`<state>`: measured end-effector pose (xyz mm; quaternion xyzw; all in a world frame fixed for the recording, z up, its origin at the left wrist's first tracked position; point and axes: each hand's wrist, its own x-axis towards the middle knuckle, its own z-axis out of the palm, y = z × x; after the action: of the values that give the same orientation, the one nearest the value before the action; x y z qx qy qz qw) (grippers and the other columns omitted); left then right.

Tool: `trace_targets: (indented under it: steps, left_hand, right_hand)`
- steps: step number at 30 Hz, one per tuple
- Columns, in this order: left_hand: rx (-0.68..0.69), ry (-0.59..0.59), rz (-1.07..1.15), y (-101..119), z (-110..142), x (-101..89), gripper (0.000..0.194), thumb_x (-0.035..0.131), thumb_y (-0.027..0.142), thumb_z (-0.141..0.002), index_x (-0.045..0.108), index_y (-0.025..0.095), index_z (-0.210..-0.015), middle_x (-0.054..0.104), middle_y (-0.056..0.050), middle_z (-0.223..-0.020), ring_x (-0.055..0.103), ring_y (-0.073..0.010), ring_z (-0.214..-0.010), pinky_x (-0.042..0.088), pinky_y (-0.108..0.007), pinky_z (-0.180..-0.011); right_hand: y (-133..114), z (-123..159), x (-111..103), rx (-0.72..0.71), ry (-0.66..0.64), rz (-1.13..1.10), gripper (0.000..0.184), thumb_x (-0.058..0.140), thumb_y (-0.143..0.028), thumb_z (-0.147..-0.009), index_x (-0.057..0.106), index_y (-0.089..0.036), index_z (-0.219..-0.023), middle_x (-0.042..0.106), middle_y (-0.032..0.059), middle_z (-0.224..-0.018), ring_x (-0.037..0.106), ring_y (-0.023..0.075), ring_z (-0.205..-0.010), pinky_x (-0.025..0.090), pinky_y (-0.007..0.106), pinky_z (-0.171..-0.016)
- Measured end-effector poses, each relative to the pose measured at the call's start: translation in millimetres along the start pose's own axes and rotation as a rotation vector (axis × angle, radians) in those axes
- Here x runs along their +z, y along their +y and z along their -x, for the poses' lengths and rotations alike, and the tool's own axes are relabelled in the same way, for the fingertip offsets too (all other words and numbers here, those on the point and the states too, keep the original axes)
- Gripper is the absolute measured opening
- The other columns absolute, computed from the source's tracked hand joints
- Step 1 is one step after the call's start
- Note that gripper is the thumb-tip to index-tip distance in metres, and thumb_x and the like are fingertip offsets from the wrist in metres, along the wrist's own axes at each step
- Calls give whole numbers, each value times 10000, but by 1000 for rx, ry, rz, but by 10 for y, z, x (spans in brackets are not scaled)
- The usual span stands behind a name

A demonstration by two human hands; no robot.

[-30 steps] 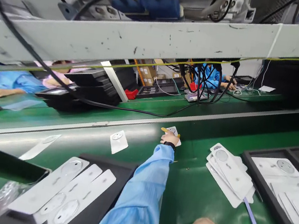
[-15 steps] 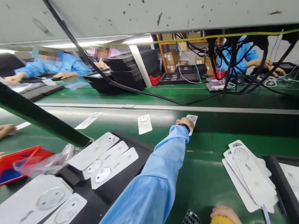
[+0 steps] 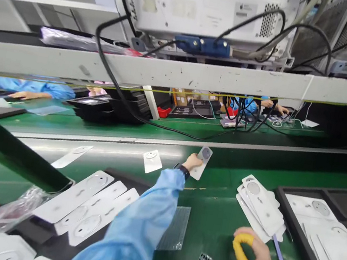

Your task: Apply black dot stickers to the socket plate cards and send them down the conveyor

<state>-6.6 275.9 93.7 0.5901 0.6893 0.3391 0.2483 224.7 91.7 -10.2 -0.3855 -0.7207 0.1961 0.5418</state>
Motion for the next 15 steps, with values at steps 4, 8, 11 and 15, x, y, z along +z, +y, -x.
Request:
trace_targets:
  steps: [4, 8, 11, 15]
  left_hand:
    - [6, -195, 226, -314, 968, 194, 360, 654, 190, -860, 563, 141, -1205, 652, -102, -1175, 647, -228, -1031, 538, -393, -889]
    - [-72, -353, 491, -517, 2089, 338, 528, 677, 236, -790, 500, 179, -1284, 673, -107, -1200, 647, -261, -1067, 524, -353, -899]
    - [-152, -423, 626, -542, 2535, 383, 538, 711, 310, -763, 531, 206, -1260, 728, -78, -1034, 685, -265, -925, 544, -342, -798]
    - [-153, -414, 635, -547, 2682, 410, 459, 699, 300, -762, 564, 234, -1196, 731, -64, -1027, 691, -247, -857, 545, -314, -737]
  right_hand:
    - [-116, -57, -68, 127, 85, 24, 64, 630, -159, -851, 643, -209, -889, 677, 88, -1031, 669, 211, -967, 560, 361, -865]
    - [-321, -105, -9, 202, 63, -27, 33, 649, -175, -844, 656, -206, -837, 595, 96, -1187, 572, 229, -1177, 442, 463, -1057]
    - [-444, -78, 56, 253, -8, -83, 30, 661, -174, -838, 667, -197, -820, 529, 111, -1268, 539, 248, -1229, 446, 467, -1059]
    - [-537, -24, 51, 181, -74, -97, 63, 651, -146, -846, 671, -205, -852, 499, 114, -1282, 538, 248, -1224, 505, 437, -1005]
